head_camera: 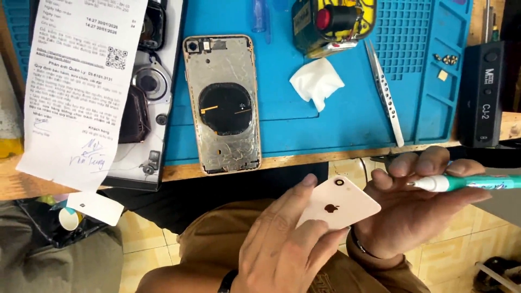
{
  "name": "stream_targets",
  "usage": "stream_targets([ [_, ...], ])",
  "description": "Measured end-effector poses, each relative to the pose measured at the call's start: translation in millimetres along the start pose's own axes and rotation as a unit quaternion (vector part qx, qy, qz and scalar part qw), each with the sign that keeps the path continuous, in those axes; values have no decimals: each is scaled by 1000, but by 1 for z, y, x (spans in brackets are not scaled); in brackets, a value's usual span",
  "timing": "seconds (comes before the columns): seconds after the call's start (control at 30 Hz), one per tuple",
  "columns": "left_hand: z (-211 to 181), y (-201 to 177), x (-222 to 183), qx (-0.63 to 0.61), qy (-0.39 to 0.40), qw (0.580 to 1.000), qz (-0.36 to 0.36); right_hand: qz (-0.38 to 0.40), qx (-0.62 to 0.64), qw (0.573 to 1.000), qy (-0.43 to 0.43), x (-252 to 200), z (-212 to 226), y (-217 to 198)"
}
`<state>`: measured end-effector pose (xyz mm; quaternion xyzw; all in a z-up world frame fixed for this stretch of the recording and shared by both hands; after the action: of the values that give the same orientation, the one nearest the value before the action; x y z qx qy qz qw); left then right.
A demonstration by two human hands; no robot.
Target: The person is cleaning the back of a smartphone and applying adhesive to a replacement back panel before attaching it.
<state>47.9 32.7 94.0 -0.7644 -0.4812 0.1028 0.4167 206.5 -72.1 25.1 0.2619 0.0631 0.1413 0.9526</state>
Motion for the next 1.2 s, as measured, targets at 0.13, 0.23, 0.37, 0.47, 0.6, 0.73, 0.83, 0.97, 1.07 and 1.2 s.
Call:
stream_targets([
  [0.13, -1, -1, 1, 34, 16, 999, 6, -14, 2, 1000, 3, 0, 0, 4],
  [0.23, -1, -2, 3, 59, 22, 998, -3, 3, -4, 1000, 16, 0, -2, 3],
  [0.37, 3, 2, -4, 45, 4, 999, 11, 8, 15, 999, 40, 1, -1, 5],
  [0.47, 7, 3, -5, -215, -53, 971, 91, 34, -24, 999, 0, 6, 18, 30],
  [0.6, 14, -25, 3, -379, -143, 907, 116, 162, -216, 963, 0, 27, 64, 69],
  [0.73, 22, -69, 36, -462, -158, 871, 51, 275, -496, 822, 43, 42, 71, 104],
  [0.83, 26, -94, 56, -472, -171, 863, 55, 353, -611, 708, 24, 45, 50, 114],
  [0.97, 37, -102, 61, -495, -173, 849, 70, 392, -652, 649, 17, 42, 36, 139],
  [1.07, 38, -101, 55, -458, -180, 869, 41, 348, -665, 631, -196, 23, 52, 139],
  [1.2, 28, -93, 40, -442, -112, 890, 22, 400, -424, 810, -61, -24, 67, 147],
])
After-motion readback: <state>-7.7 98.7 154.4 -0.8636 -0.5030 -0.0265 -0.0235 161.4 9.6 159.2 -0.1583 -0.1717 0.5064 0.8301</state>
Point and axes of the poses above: each hand's wrist, its own x-axis towards the middle knuckle, its own y-axis out of the palm, z = x × y, the point moved 6 cm from there along x, towards the middle knuckle, and after that the axes turned 14 degrees about x, right-handed, at the moved point
